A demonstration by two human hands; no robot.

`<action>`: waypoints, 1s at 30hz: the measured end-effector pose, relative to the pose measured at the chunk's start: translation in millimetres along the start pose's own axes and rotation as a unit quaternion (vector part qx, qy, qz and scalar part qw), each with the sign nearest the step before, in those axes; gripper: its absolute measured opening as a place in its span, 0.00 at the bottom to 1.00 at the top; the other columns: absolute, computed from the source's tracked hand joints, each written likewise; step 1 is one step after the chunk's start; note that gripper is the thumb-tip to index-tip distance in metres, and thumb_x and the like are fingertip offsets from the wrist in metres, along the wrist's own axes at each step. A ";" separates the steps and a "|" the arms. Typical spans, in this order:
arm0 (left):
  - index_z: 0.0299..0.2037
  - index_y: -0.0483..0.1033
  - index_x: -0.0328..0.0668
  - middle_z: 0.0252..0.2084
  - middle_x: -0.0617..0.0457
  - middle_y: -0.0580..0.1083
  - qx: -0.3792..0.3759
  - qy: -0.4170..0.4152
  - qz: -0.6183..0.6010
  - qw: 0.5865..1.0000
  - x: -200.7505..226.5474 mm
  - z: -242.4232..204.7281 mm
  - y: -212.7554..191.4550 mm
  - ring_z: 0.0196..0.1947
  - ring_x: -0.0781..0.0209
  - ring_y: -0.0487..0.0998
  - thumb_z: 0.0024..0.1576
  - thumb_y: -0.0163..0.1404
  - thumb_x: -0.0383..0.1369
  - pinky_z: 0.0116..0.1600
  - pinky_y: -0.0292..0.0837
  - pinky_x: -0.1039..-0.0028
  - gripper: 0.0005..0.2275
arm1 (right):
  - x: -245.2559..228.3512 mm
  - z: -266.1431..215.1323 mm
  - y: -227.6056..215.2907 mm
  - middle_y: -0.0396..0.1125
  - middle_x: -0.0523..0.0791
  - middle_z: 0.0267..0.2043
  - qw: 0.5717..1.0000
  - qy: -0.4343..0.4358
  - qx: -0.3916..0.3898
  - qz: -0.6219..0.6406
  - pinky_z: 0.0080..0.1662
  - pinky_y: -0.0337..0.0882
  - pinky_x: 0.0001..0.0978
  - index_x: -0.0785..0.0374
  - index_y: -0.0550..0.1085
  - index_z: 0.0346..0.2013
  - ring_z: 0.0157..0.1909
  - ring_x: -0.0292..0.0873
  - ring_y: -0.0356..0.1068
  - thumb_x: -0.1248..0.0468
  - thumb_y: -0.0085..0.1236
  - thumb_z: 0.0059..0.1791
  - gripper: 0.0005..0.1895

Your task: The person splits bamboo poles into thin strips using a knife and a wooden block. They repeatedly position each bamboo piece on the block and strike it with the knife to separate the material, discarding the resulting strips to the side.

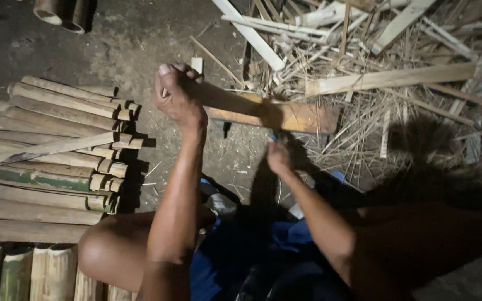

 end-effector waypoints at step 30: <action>0.54 0.67 0.36 0.42 0.45 0.72 -0.219 -0.011 0.072 0.973 -16.4 9.0 35.3 0.41 0.57 0.74 0.66 0.48 0.45 0.44 0.75 0.62 0.18 | 89.5 33.7 -13.9 0.69 0.52 0.31 0.984 0.106 -0.134 -0.056 0.35 0.70 0.50 0.63 0.74 0.37 0.31 0.55 0.70 0.41 0.28 0.59 0.33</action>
Point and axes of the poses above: each hand's wrist, its own z-axis towards the middle knuckle, its own y-axis out of the palm, x = y × z, the point moved 6 cm from there along z, towards the middle knuckle
